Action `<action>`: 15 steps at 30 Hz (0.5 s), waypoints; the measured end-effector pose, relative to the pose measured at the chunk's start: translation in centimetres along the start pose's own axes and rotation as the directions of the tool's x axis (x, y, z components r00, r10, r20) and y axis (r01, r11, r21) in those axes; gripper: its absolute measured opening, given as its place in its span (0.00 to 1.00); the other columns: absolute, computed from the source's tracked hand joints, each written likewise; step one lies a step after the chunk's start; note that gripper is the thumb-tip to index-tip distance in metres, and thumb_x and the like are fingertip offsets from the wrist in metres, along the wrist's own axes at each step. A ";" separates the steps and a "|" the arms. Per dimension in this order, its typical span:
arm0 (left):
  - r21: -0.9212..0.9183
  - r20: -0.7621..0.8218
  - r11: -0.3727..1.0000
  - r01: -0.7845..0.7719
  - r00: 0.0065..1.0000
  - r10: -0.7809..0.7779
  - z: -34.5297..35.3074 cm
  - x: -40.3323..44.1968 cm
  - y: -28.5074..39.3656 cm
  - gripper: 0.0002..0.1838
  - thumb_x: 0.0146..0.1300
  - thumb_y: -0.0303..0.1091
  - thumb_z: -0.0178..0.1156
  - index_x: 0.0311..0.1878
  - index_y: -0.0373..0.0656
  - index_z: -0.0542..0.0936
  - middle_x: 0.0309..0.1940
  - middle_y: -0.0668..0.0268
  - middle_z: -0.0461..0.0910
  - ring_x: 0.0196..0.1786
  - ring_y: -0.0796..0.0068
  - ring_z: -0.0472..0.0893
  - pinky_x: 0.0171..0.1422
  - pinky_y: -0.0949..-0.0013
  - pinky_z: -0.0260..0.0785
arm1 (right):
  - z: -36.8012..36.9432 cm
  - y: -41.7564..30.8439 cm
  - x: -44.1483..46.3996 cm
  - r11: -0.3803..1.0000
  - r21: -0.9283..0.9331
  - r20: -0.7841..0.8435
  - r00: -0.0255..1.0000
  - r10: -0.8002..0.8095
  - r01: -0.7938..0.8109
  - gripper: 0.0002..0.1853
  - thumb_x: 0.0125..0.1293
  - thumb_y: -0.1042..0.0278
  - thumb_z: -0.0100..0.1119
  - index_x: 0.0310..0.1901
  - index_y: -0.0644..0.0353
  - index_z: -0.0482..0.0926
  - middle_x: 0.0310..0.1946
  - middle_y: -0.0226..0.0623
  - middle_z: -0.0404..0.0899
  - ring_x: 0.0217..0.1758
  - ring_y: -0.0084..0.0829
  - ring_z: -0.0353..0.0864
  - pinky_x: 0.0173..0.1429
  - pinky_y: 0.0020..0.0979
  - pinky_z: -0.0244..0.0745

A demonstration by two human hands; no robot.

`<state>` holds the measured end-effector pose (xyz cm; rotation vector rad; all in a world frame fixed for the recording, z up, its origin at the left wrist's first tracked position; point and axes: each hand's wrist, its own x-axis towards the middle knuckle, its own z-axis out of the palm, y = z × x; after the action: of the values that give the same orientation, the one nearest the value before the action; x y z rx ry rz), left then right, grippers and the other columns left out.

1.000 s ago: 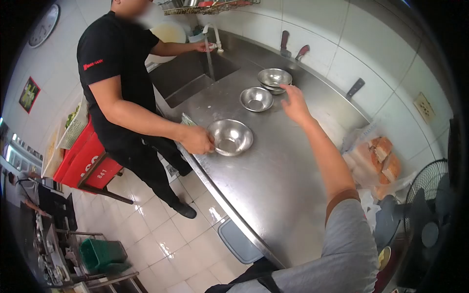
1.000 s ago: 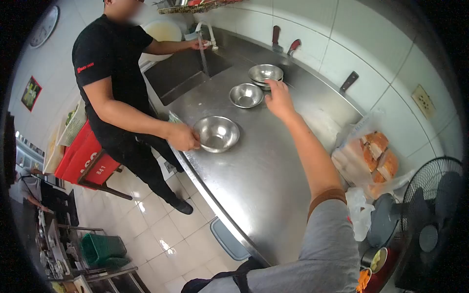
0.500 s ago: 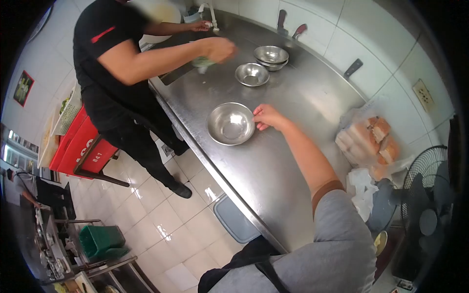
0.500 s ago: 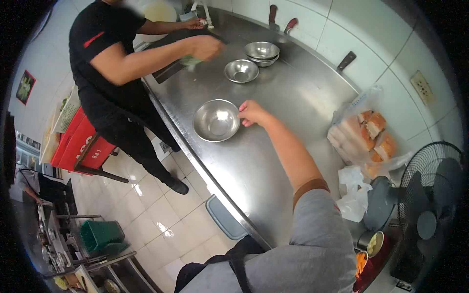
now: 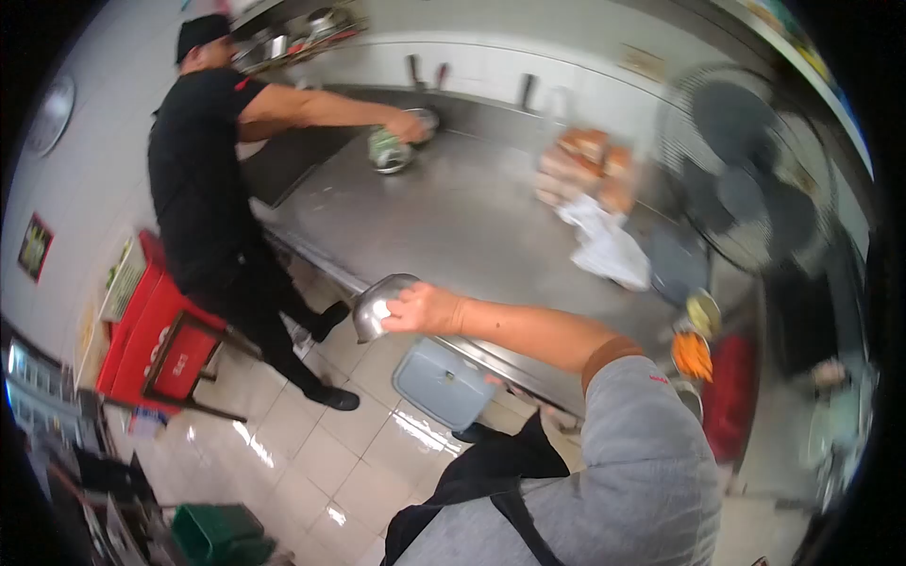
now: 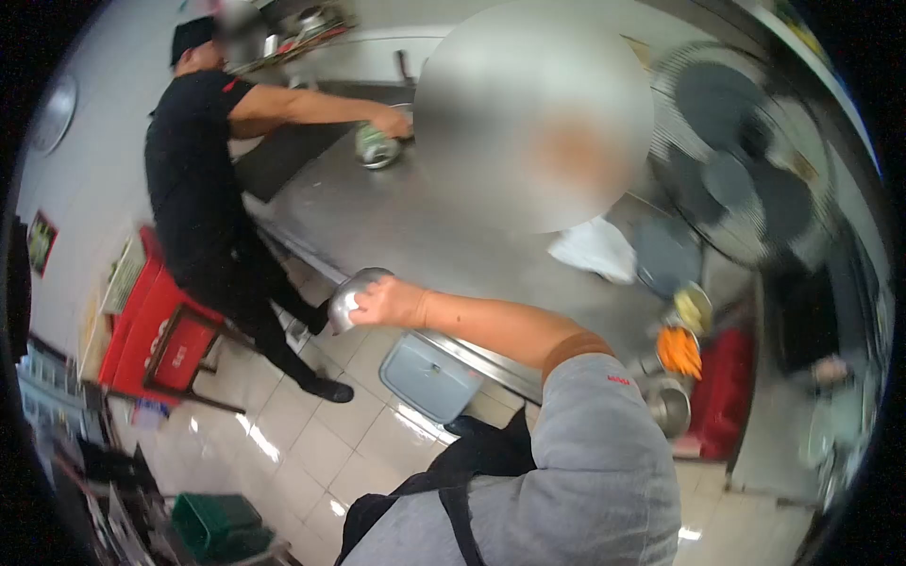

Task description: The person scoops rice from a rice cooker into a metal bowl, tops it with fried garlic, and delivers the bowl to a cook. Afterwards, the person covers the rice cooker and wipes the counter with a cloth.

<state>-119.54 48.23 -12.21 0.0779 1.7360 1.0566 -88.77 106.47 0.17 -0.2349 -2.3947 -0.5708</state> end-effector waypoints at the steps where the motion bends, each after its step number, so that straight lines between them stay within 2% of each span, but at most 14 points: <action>1: 0.037 0.038 0.999 -0.011 0.999 0.009 -0.6 1.1 0.2 0.20 0.69 0.38 0.51 0.58 0.38 0.75 0.46 0.60 0.80 0.36 0.70 0.77 0.41 0.69 0.71 | -2.4 -1.8 -1.3 0.997 -0.078 0.059 0.998 -0.016 0.021 0.05 0.51 0.66 0.56 0.29 0.47 0.70 0.23 0.26 0.66 0.23 0.24 0.72 0.24 0.27 0.66; 4: 0.142 0.153 0.989 -0.043 0.988 0.021 -1.1 4.4 1.1 0.20 0.69 0.39 0.51 0.58 0.38 0.75 0.46 0.60 0.80 0.36 0.70 0.77 0.41 0.69 0.71 | -8.8 -5.4 -6.0 0.951 -0.185 0.111 0.956 0.270 -0.247 0.04 0.51 0.64 0.56 0.27 0.47 0.70 0.22 0.28 0.70 0.25 0.29 0.78 0.23 0.34 0.71; 7: 0.255 0.275 0.963 -0.082 0.961 0.009 0.5 6.9 2.2 0.20 0.69 0.39 0.51 0.58 0.38 0.75 0.46 0.60 0.80 0.36 0.70 0.77 0.41 0.69 0.71 | -13.8 -9.8 -12.4 0.889 -0.218 0.320 0.831 0.455 -0.403 0.04 0.52 0.64 0.55 0.27 0.49 0.70 0.22 0.30 0.70 0.27 0.32 0.80 0.24 0.37 0.74; 8: 0.288 0.313 0.953 -0.099 0.950 0.004 1.4 7.6 2.5 0.20 0.69 0.39 0.51 0.58 0.38 0.75 0.46 0.61 0.80 0.36 0.70 0.77 0.41 0.69 0.71 | -14.8 -11.1 -14.3 0.894 -0.219 0.303 0.844 0.443 -0.391 0.04 0.51 0.65 0.56 0.29 0.49 0.71 0.22 0.32 0.70 0.28 0.35 0.81 0.25 0.40 0.75; 11: 0.373 0.407 0.916 -0.148 0.913 -0.018 4.5 8.6 3.0 0.20 0.69 0.39 0.51 0.58 0.38 0.75 0.46 0.61 0.80 0.36 0.71 0.77 0.41 0.69 0.71 | -21.0 -14.8 -15.2 0.751 -0.241 0.036 0.768 0.640 -0.615 0.06 0.51 0.64 0.57 0.31 0.46 0.72 0.25 0.30 0.71 0.27 0.33 0.78 0.24 0.37 0.73; 13: 0.427 0.460 0.888 -0.172 0.886 -0.050 7.0 8.9 2.9 0.20 0.69 0.40 0.51 0.58 0.38 0.75 0.46 0.61 0.80 0.36 0.71 0.77 0.41 0.69 0.71 | -25.0 -18.5 -14.6 0.770 -0.120 -0.053 0.779 0.625 -0.626 0.07 0.51 0.65 0.59 0.31 0.46 0.72 0.25 0.30 0.70 0.27 0.33 0.78 0.25 0.37 0.73; 15: 0.487 0.505 0.851 -0.195 0.858 -0.092 9.8 8.7 2.3 0.20 0.69 0.40 0.51 0.58 0.38 0.75 0.46 0.61 0.80 0.36 0.71 0.77 0.41 0.69 0.71 | -24.0 -21.2 -18.1 0.787 -0.005 0.378 0.728 0.573 -0.617 0.07 0.51 0.66 0.60 0.31 0.46 0.72 0.24 0.31 0.68 0.28 0.32 0.77 0.27 0.36 0.73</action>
<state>-116.59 60.03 -17.56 0.7025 1.4748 0.4932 -67.93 76.31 -2.06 -1.1011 -2.4792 -0.0710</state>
